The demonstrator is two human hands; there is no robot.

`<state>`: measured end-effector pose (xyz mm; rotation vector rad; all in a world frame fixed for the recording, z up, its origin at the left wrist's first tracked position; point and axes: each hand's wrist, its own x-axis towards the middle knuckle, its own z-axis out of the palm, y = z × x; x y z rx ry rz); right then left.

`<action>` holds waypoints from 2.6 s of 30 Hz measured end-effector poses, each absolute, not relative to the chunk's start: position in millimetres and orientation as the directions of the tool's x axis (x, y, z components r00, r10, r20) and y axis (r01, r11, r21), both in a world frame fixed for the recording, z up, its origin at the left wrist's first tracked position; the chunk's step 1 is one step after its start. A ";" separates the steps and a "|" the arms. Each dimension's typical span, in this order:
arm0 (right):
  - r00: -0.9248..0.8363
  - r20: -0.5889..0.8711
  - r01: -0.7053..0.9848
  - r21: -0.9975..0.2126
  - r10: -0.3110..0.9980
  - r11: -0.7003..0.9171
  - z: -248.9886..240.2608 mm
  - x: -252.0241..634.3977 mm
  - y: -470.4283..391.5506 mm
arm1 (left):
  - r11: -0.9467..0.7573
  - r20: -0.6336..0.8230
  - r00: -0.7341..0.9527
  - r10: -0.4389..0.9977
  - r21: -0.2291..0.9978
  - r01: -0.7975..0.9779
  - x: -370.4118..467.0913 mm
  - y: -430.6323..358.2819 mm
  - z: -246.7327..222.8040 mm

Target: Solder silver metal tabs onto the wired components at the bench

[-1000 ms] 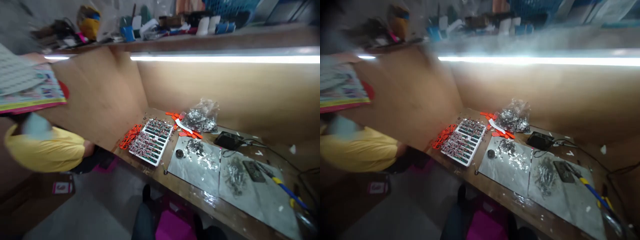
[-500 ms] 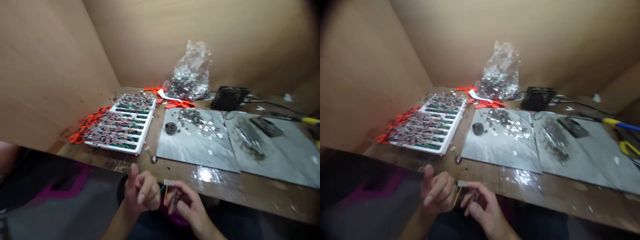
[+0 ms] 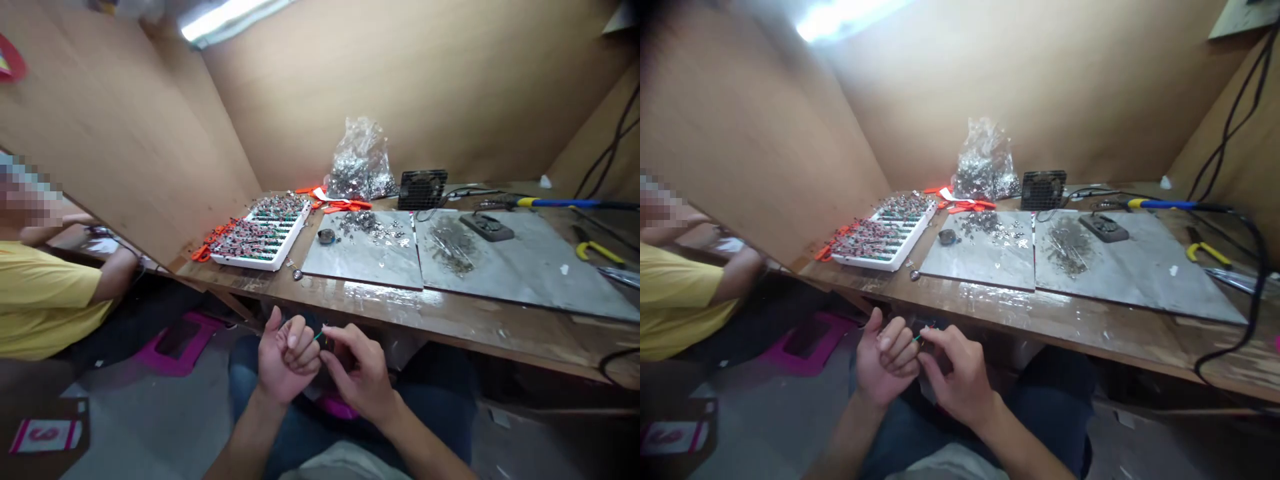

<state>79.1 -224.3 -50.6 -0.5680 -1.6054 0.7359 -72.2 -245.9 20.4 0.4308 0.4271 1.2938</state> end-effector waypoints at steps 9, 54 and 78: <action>-0.042 0.750 0.014 -0.661 0.660 0.751 -38.2 81.2 -234.6 | 0.166 0.049 0.248 0.968 0.617 -0.770 -68.8 -266.9 20.8; 0.247 0.467 0.099 -0.884 0.849 0.457 -21.9 110.7 -133.9 | 0.039 -0.005 0.371 0.929 0.996 -0.084 -38.4 -112.3 20.0; -0.049 0.177 0.128 -0.975 0.983 0.182 25.9 125.6 -39.9 | 0.010 -0.026 0.388 0.921 0.999 0.042 -64.1 -27.7 52.6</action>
